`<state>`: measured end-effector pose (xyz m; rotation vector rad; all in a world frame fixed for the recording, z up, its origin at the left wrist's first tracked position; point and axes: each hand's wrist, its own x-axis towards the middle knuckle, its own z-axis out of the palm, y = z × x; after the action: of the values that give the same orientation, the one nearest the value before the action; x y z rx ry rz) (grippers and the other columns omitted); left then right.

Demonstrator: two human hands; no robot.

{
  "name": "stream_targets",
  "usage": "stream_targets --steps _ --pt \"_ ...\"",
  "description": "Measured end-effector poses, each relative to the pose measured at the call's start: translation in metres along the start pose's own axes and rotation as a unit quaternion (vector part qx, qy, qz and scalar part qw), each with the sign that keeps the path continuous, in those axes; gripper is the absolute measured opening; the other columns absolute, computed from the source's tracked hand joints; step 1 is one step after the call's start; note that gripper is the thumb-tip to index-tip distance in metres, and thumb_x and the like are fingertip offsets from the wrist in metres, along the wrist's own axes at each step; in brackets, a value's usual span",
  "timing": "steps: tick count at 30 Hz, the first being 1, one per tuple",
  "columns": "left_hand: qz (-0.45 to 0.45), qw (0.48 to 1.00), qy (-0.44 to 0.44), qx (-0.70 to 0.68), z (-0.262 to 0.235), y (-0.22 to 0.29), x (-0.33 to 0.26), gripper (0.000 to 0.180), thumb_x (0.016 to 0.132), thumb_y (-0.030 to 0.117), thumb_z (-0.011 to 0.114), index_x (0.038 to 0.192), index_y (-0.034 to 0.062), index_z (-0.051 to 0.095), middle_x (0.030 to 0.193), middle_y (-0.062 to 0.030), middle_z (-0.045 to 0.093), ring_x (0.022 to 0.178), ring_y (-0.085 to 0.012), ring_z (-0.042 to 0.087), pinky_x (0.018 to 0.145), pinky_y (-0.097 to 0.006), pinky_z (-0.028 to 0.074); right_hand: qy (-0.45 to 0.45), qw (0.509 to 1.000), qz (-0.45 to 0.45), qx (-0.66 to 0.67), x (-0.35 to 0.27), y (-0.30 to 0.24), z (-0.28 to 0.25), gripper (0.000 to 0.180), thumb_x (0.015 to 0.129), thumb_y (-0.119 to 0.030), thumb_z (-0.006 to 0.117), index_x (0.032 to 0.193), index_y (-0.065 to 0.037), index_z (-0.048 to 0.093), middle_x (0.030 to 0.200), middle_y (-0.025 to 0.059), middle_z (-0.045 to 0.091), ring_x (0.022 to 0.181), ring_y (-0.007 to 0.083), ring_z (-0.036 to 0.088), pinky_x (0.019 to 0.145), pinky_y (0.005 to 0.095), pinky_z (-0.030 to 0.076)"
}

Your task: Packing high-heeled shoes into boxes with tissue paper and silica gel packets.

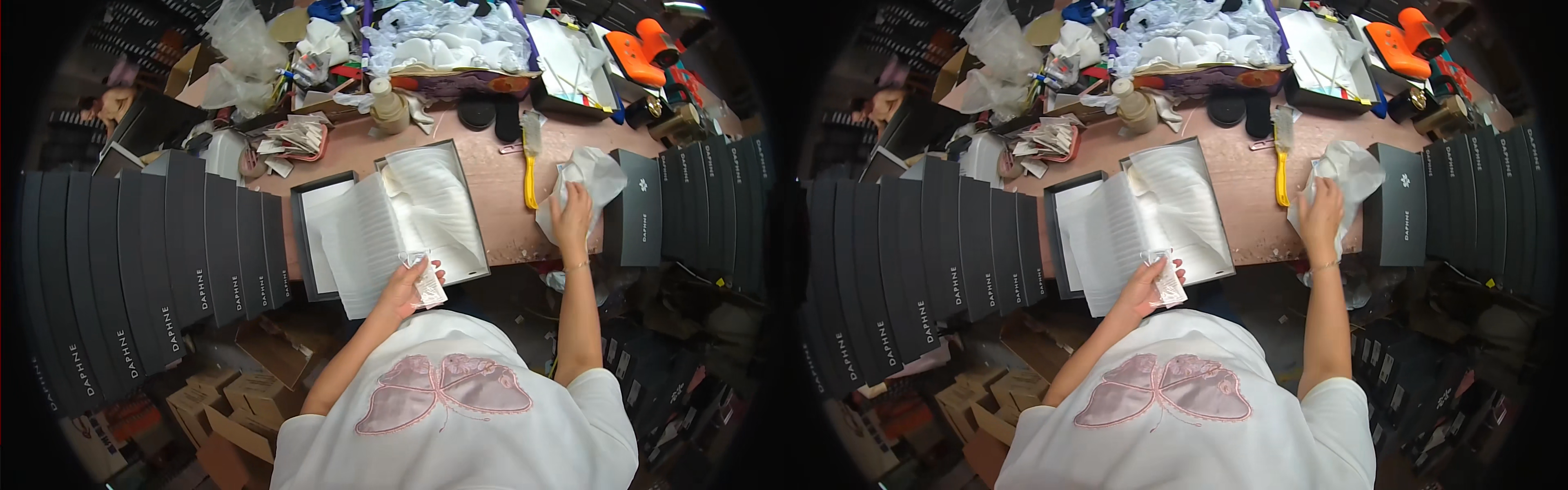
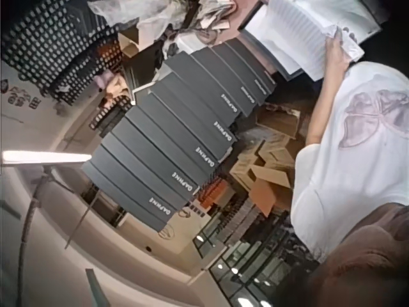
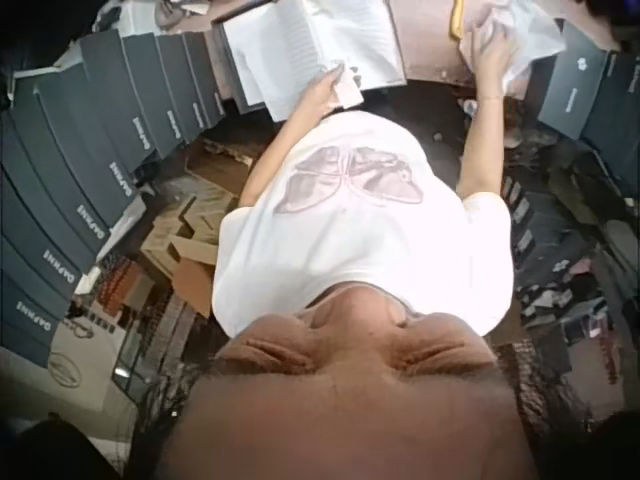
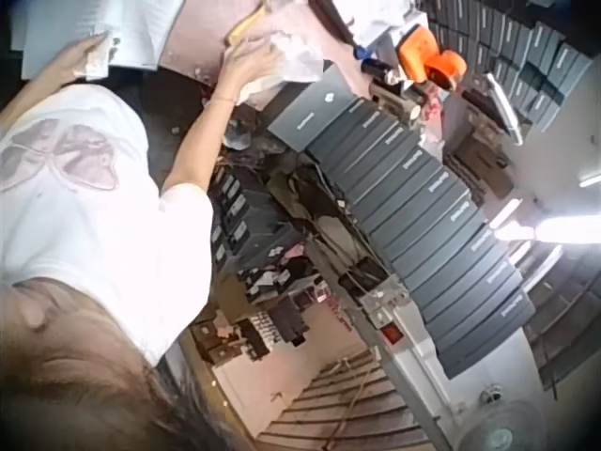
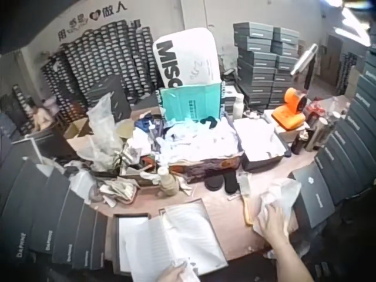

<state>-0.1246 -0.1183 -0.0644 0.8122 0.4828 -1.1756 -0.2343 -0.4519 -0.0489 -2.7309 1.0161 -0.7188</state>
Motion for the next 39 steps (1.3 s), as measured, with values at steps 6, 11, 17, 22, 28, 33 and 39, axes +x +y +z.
stream_targets --steps 6,11,17,22,28,33,39 --pt "0.002 0.998 0.031 0.046 0.007 -0.005 0.015 0.033 0.088 0.003 0.058 0.117 0.0007 0.043 0.108 -0.0170 0.057 0.094 -0.0283 0.063 0.080 -0.043 0.056 -0.146 0.951 -0.264 0.067 -0.036 -0.130 0.068 0.047 0.071 -0.008 0.070 0.116 -0.011 0.055 0.122 0.0212 0.051 0.114 0.0369 0.049 0.095 0.0445 0.040" --pt "0.093 0.986 0.113 0.080 0.006 -0.012 0.039 0.039 0.089 0.001 0.055 0.123 0.0037 0.035 0.110 -0.0156 0.054 0.094 -0.0284 0.062 0.078 -0.044 0.056 -0.164 0.844 0.093 0.502 -0.034 -0.100 0.079 0.022 0.086 -0.012 0.063 0.107 -0.006 0.059 0.108 0.0070 0.062 0.099 0.0203 0.058 0.086 0.0372 0.047" --pt "0.209 0.916 0.236 0.250 -0.002 -0.012 0.100 0.059 0.084 0.008 0.059 0.134 0.0001 0.029 0.125 -0.0195 0.045 0.120 -0.0304 0.046 0.096 -0.036 0.040 -0.038 0.635 0.306 0.708 -0.039 -0.075 -0.002 0.015 0.094 -0.017 0.056 0.101 -0.006 0.061 0.098 0.0022 0.064 0.089 0.0123 0.059 0.080 0.0318 0.049" --pt "0.186 0.917 0.203 0.287 0.034 -0.001 0.059 0.079 0.084 0.019 0.062 0.144 -0.0038 0.015 0.148 -0.0257 0.019 0.138 -0.0348 0.022 0.111 -0.040 0.021 -0.051 0.611 0.381 0.692 -0.072 -0.041 -0.004 0.022 0.095 -0.020 0.053 0.113 -0.007 0.054 0.108 0.0033 0.061 0.096 0.0171 0.058 0.082 0.0369 0.048" --pt "0.365 0.688 0.134 0.613 0.019 0.039 -0.010 0.060 0.092 0.018 0.051 0.140 -0.0068 0.026 0.147 -0.0277 0.020 0.138 -0.0383 0.021 0.112 -0.041 0.021 -0.500 0.480 0.406 0.596 -0.102 -0.052 -0.052 0.026 0.093 -0.021 0.056 0.110 -0.001 0.059 0.089 0.0080 0.065 0.085 0.0185 0.063 0.077 0.0313 0.051" --pt "0.228 0.718 0.181 0.633 0.005 0.055 0.046 0.069 0.090 0.029 0.054 0.140 -0.0073 0.024 0.140 -0.0303 0.032 0.131 -0.0423 0.033 0.107 -0.042 0.029 -0.517 0.480 0.117 0.699 -0.029 -0.199 -0.078 0.050 0.092 -0.024 0.058 0.130 0.006 0.044 0.123 0.0201 0.055 0.116 0.0271 0.053 0.098 0.0356 0.041" --pt "0.181 0.666 0.208 0.694 -0.010 0.077 0.080 0.040 0.083 0.024 0.052 0.104 -0.0092 0.055 0.099 -0.0323 0.060 0.094 -0.0473 0.057 0.086 -0.048 0.044 -0.312 0.919 -0.058 0.234 -0.039 -0.140 0.007 0.066 0.088 -0.025 0.061 0.139 0.004 0.031 0.140 0.0287 0.035 0.131 0.0384 0.036 0.106 0.0398 0.031"
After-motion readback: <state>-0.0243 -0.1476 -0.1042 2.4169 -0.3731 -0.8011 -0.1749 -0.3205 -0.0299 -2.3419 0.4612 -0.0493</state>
